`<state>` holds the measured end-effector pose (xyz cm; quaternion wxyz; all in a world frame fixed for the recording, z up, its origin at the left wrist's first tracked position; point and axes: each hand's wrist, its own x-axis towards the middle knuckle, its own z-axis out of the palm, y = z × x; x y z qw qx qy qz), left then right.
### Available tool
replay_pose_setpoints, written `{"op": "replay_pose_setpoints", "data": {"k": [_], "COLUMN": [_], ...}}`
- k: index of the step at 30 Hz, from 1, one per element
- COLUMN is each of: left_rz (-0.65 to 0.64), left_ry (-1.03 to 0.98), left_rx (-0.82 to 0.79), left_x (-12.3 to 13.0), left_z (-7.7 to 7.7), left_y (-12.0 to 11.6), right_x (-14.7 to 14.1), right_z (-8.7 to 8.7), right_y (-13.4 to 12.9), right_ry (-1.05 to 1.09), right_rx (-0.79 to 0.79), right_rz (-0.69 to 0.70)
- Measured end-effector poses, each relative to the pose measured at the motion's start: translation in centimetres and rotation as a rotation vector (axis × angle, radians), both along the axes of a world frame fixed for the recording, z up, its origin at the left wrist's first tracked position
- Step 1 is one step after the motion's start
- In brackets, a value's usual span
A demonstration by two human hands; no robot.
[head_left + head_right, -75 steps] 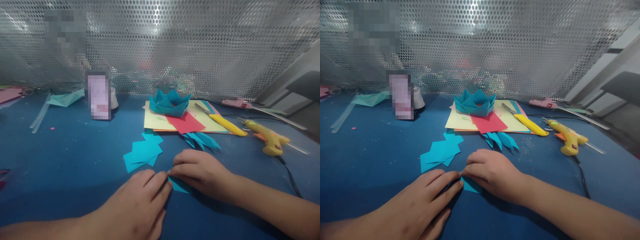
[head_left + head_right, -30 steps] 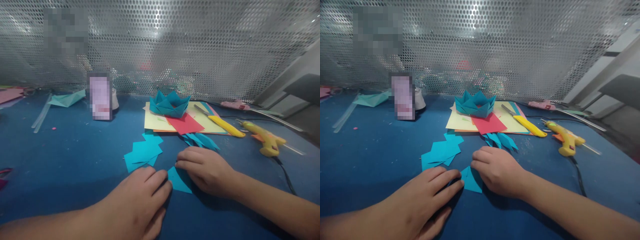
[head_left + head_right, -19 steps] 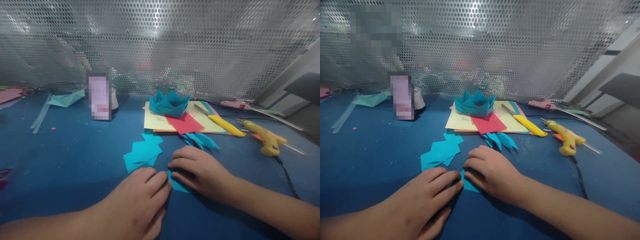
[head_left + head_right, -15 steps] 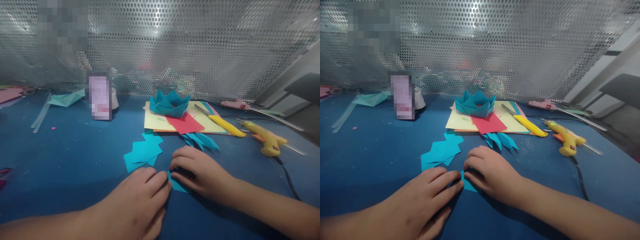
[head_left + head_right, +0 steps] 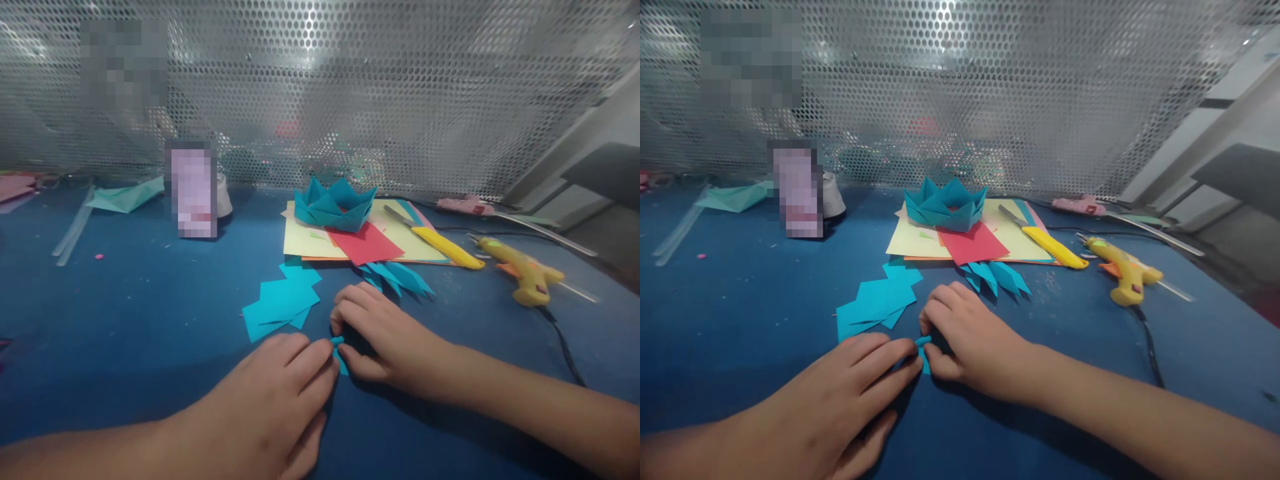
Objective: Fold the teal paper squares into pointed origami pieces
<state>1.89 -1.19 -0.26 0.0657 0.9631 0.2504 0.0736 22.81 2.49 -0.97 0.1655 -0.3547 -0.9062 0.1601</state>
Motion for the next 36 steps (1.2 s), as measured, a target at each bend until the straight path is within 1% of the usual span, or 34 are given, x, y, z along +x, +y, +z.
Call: {"op": "replay_pose_setpoints", "data": {"k": [5,10,16,22,28,33,36], "left_rz": [-0.007,0.001,-0.005,-0.013,-0.015,-0.013,-0.004], "left_ry": [-0.002,-0.028,-0.006,-0.011,0.030,0.042,0.052], "left_rx": [-0.016,-0.023,-0.021,-0.005,-0.004,-0.011,-0.018], "left_x": [0.05,-0.05,-0.16,-0.04,0.07,-0.03,-0.16], "left_z": [-0.07,-0.01,0.19,0.11,0.21,0.36,0.48], "left_y": [0.20,0.13,0.03,0.02,0.05,0.17,0.15], "right_x": [0.28,0.38,0.00,-0.06,-0.09,-0.09,0.08], "right_z": [-0.13,-0.29,0.06,0.24,0.23,-0.01,0.02], "right_y": [0.12,0.07,-0.13,-0.12,-0.07,-0.12,-0.26], "right_ry": [0.108,0.138,0.154,0.114,0.101,0.176,0.161], "right_rx": [-0.076,-0.149,-0.165,-0.152,-0.196,-0.184,-0.151], "right_rz": [-0.002,-0.039,-0.098,-0.123,-0.164,-0.125,-0.096]}}
